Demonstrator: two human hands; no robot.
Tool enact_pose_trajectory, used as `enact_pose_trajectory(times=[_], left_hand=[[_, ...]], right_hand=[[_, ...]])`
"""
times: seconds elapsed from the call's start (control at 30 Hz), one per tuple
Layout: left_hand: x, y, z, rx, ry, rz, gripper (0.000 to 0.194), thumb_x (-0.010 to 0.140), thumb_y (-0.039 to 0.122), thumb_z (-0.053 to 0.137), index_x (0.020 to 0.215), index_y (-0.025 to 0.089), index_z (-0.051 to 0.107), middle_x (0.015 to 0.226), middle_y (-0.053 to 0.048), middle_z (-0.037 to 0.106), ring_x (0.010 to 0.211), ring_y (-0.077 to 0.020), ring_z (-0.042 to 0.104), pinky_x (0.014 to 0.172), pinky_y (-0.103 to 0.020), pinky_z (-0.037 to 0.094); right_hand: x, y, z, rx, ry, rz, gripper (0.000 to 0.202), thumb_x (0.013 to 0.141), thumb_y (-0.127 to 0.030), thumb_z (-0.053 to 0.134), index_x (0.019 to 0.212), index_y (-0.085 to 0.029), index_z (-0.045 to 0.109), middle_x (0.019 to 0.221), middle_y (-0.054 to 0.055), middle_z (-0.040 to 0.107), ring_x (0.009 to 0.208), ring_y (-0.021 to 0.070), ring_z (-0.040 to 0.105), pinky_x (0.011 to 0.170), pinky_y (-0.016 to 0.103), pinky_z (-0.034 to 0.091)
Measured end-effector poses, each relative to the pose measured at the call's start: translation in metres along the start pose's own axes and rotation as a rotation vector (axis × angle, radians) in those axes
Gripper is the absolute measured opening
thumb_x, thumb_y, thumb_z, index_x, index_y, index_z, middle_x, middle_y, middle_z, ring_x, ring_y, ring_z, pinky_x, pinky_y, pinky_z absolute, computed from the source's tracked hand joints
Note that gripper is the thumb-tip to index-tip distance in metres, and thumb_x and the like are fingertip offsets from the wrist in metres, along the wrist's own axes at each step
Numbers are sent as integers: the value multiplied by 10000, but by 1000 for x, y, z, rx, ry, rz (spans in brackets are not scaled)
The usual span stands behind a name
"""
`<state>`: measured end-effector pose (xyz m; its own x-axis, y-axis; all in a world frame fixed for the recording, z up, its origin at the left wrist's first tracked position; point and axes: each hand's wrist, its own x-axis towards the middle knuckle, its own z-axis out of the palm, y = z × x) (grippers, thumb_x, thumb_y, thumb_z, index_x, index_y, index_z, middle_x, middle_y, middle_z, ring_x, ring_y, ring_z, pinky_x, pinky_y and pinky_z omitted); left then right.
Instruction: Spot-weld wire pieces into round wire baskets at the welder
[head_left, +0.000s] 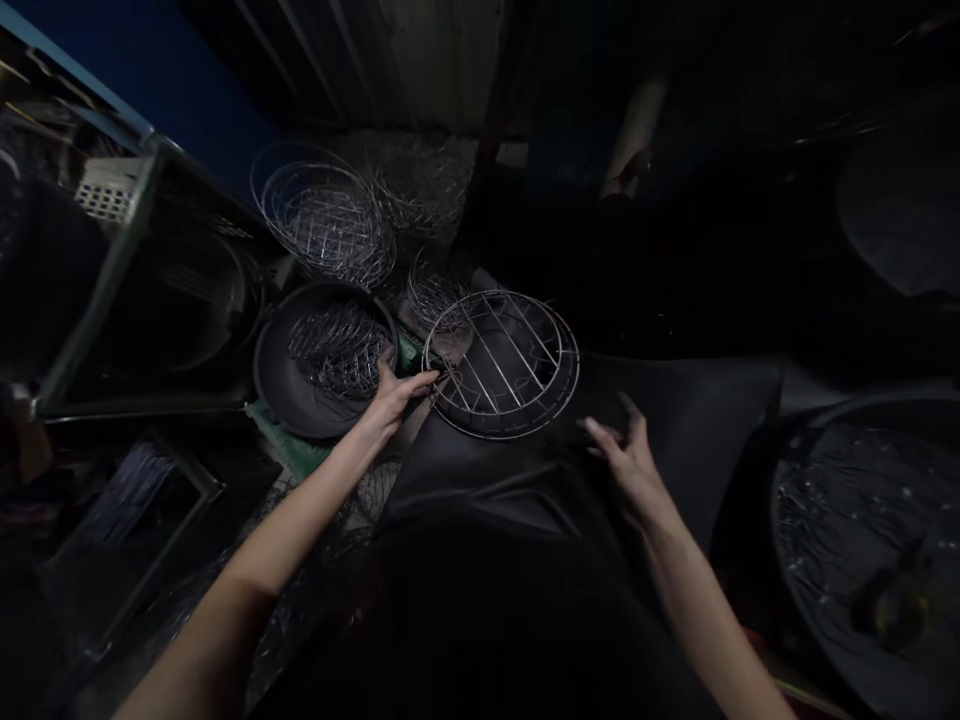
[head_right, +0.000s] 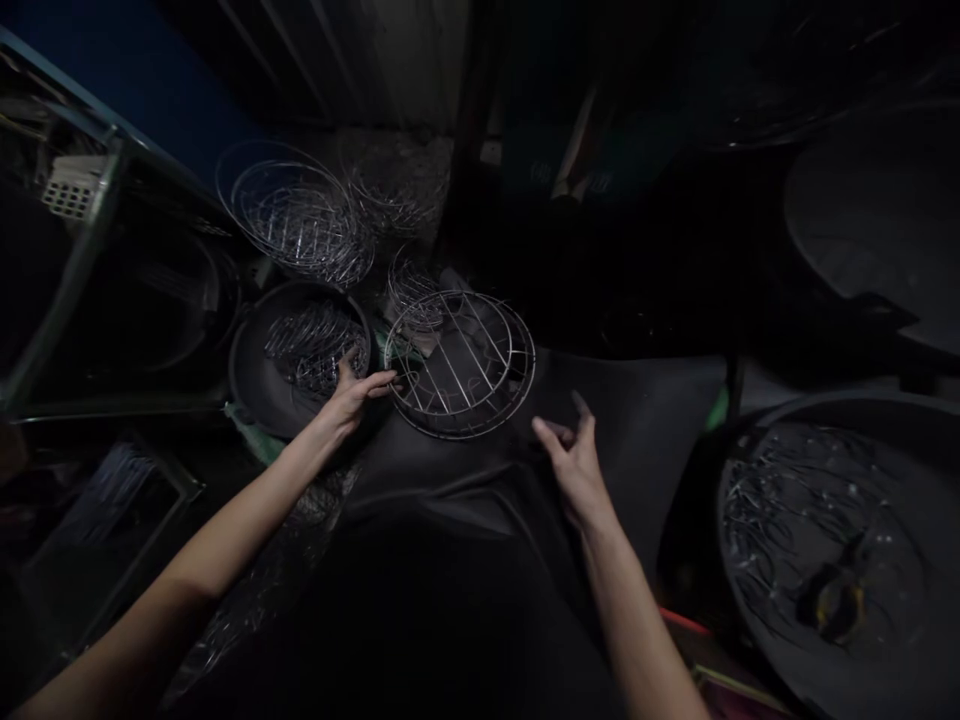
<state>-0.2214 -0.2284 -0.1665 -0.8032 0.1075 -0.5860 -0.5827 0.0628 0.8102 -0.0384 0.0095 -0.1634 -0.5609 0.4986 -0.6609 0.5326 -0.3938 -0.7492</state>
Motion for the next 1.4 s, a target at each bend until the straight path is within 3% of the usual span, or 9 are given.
enact_pose_trajectory(times=[0.2, 0.43, 0.63, 0.83, 1.07, 1.17, 1.27, 1.33, 1.4], left_hand=[[-17, 6, 11, -64, -8, 12, 1020, 625, 191, 774, 1381, 274, 94, 889, -25, 666, 691, -177, 698, 771, -381, 547], [-37, 5, 19, -127, 45, 80, 1062, 604, 223, 793, 1374, 261, 63, 798, 13, 674, 699, -157, 685, 842, -381, 508], [-49, -4, 25, -149, 87, 109, 1075, 568, 273, 823, 1364, 314, 103, 854, 12, 610, 774, -156, 663, 834, -395, 505], [-61, -8, 30, -131, 148, 160, 1087, 538, 318, 839, 1354, 308, 122, 930, -11, 552, 798, -157, 645, 853, -405, 490], [-88, -12, 43, -81, 142, 104, 1132, 531, 317, 849, 1376, 296, 95, 1013, -57, 542, 894, -190, 626, 866, -405, 492], [-95, -26, 35, -28, 65, 76, 1160, 551, 340, 845, 1406, 280, 64, 1027, -85, 580, 989, -213, 611, 934, -426, 453], [-91, -30, 7, 31, -30, -28, 1106, 618, 374, 805, 1428, 246, 64, 923, -79, 643, 946, -223, 636, 942, -460, 433], [-77, -19, -15, 53, 10, -37, 992, 645, 395, 781, 1411, 213, 178, 897, -80, 659, 891, -220, 648, 926, -457, 437], [-55, 3, -31, 78, 72, 69, 789, 666, 406, 757, 1318, 182, 373, 939, -91, 656, 910, -210, 642, 945, -425, 427]], right_hand=[[-34, 8, 27, 64, -70, 38, 903, 656, -537, 723, 1396, -183, 346, 1171, 77, 625, 1145, 206, 553, 1032, 325, 399], [-43, -2, 54, 206, -144, -16, 681, 709, -489, 703, 1292, -215, 479, 1267, 75, 575, 1175, 194, 533, 994, 317, 439], [-41, -10, 73, 291, -91, 5, 587, 700, -503, 700, 1165, -195, 517, 1241, 67, 587, 1149, 182, 549, 976, 297, 450], [-41, -8, 70, 281, -51, 28, 651, 649, -464, 742, 1193, -201, 500, 1172, 48, 620, 1154, 183, 548, 970, 279, 455], [-31, 0, 42, 78, -24, 83, 729, 641, -501, 715, 1245, -177, 466, 1129, 70, 647, 1159, 238, 551, 932, 308, 501], [-26, 4, 27, 21, -40, 113, 776, 644, -513, 706, 1294, -186, 439, 1118, 77, 653, 1130, 254, 572, 903, 335, 522], [-22, 11, 15, 46, 19, 173, 845, 608, -476, 753, 1337, -216, 414, 1110, 64, 657, 1099, 257, 593, 911, 363, 516], [-19, 17, 9, 51, 39, 209, 864, 600, -448, 770, 1351, -227, 405, 1081, 56, 667, 1081, 256, 604, 902, 363, 520], [-17, 21, 6, 49, 15, 214, 861, 618, -424, 763, 1370, -242, 385, 1059, 45, 676, 1068, 248, 611, 880, 352, 531]])
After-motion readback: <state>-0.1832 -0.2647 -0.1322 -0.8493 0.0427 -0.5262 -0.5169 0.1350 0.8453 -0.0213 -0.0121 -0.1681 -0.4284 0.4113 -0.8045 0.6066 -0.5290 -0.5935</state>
